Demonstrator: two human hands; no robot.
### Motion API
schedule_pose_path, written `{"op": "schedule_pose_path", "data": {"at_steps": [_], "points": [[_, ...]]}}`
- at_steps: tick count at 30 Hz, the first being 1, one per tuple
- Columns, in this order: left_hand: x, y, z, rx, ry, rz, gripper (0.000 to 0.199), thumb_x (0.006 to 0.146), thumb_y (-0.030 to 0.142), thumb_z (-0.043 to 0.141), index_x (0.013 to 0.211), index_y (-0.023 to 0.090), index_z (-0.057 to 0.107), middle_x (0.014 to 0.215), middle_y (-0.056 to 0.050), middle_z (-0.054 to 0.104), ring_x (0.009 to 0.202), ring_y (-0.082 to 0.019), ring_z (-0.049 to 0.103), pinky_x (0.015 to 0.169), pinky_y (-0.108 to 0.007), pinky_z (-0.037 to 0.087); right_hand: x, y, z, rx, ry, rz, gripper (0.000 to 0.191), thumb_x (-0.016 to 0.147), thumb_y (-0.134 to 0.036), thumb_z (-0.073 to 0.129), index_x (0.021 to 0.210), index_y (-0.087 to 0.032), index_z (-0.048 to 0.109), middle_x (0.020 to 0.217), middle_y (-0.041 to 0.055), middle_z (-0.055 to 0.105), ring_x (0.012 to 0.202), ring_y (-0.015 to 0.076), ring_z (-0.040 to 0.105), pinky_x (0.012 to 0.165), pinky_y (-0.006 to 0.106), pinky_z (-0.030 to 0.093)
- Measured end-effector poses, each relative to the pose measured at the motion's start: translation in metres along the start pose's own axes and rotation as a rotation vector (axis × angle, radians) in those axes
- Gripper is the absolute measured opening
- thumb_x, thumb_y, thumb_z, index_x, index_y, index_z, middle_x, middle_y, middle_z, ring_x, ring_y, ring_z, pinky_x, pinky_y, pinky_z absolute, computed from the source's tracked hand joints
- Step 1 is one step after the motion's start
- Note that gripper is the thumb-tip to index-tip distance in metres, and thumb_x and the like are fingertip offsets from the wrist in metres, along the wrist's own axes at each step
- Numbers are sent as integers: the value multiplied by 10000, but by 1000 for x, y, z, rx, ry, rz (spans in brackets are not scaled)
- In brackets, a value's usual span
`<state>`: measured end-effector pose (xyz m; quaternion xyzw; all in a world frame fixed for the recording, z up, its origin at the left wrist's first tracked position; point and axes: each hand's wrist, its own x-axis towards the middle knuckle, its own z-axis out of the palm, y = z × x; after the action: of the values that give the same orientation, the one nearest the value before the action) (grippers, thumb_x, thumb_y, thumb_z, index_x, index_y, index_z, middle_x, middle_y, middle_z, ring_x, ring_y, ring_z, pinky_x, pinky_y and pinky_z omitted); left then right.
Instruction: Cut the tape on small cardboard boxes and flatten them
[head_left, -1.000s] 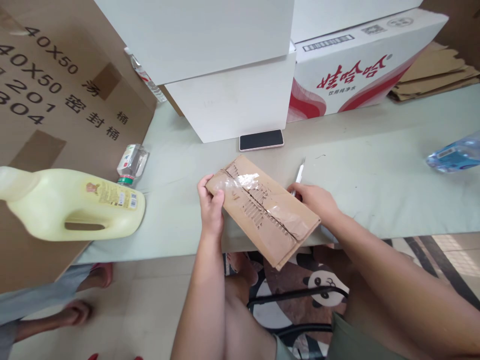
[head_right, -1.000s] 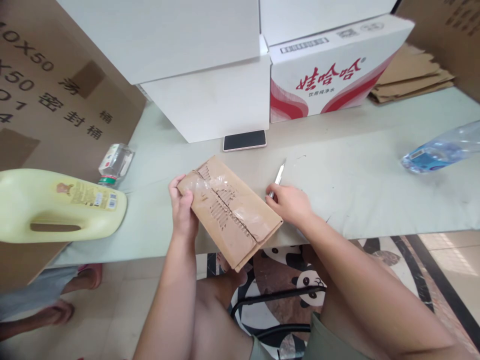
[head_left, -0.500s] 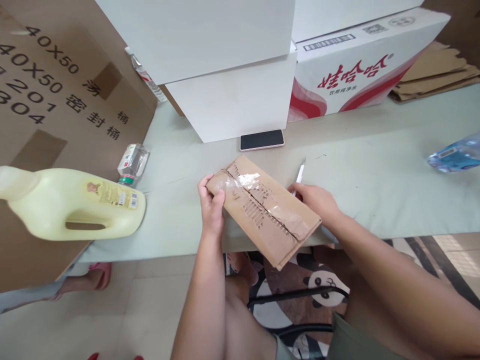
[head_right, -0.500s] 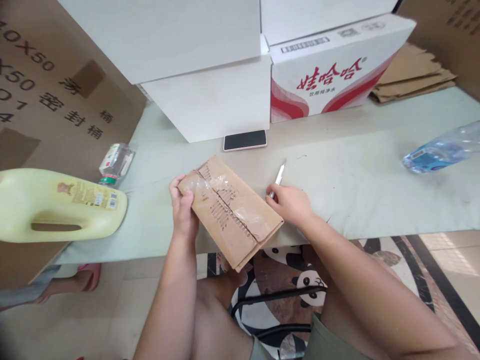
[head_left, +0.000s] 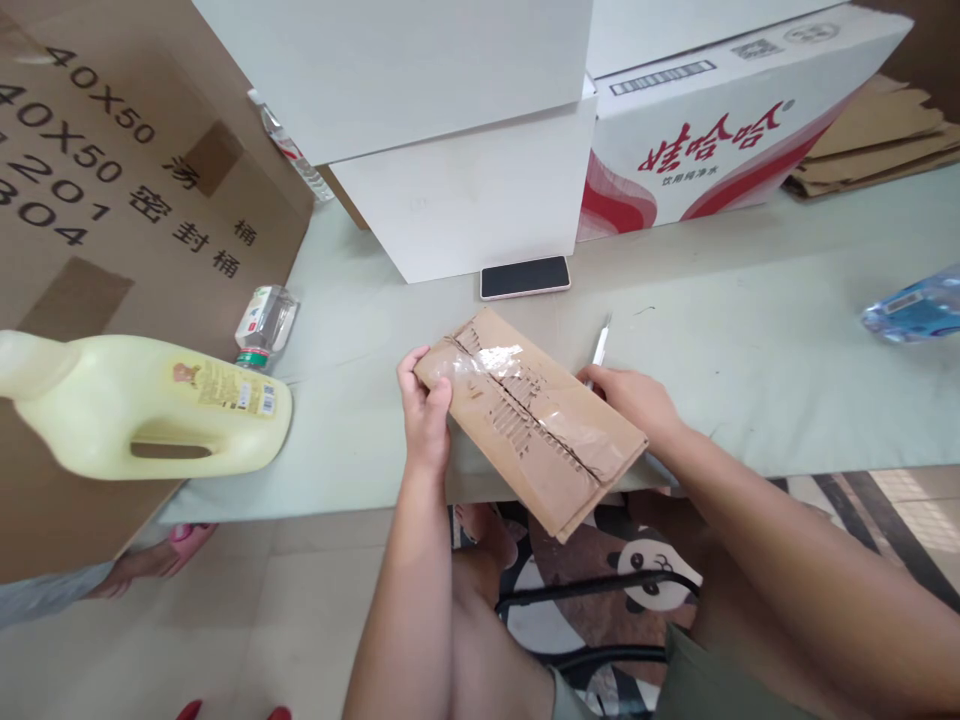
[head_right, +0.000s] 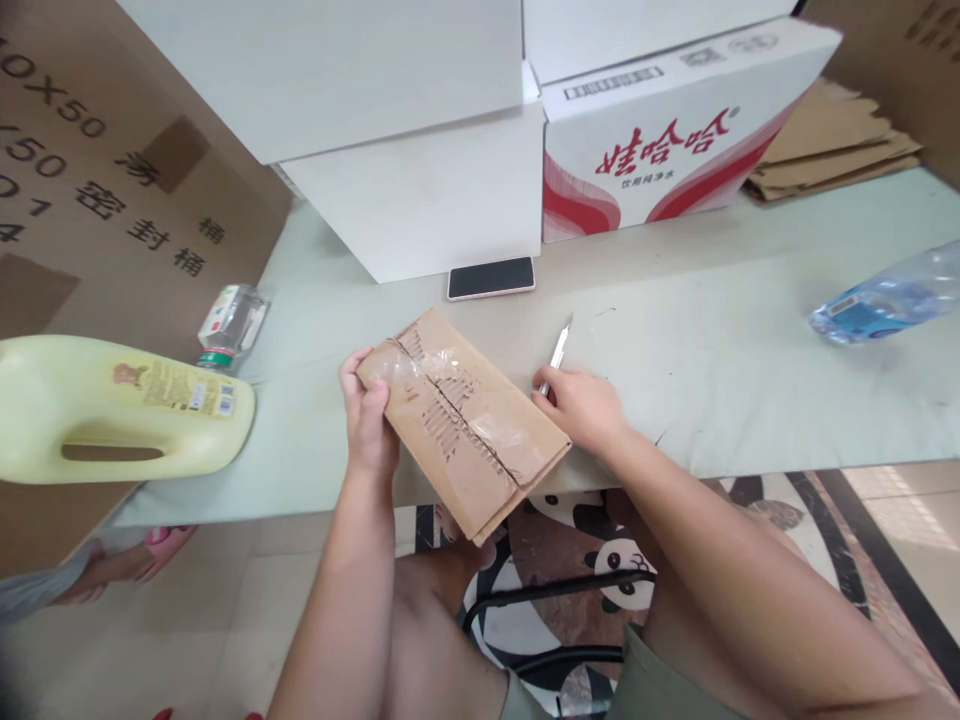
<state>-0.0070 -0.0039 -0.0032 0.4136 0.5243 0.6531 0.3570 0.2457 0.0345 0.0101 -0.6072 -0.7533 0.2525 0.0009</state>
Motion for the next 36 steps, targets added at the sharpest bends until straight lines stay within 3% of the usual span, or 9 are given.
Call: {"op": "schedule_pose_path", "data": {"at_steps": [36], "points": [[-4, 2, 4, 6, -5, -2, 587, 740, 588, 736, 1196, 285, 527, 1087, -41, 617, 928, -186, 607, 813, -319, 511, 0, 0, 0, -10, -14, 12, 252, 895, -326, 506, 1091, -266, 653, 976, 33, 753, 836, 217, 645, 573, 276, 290]]}}
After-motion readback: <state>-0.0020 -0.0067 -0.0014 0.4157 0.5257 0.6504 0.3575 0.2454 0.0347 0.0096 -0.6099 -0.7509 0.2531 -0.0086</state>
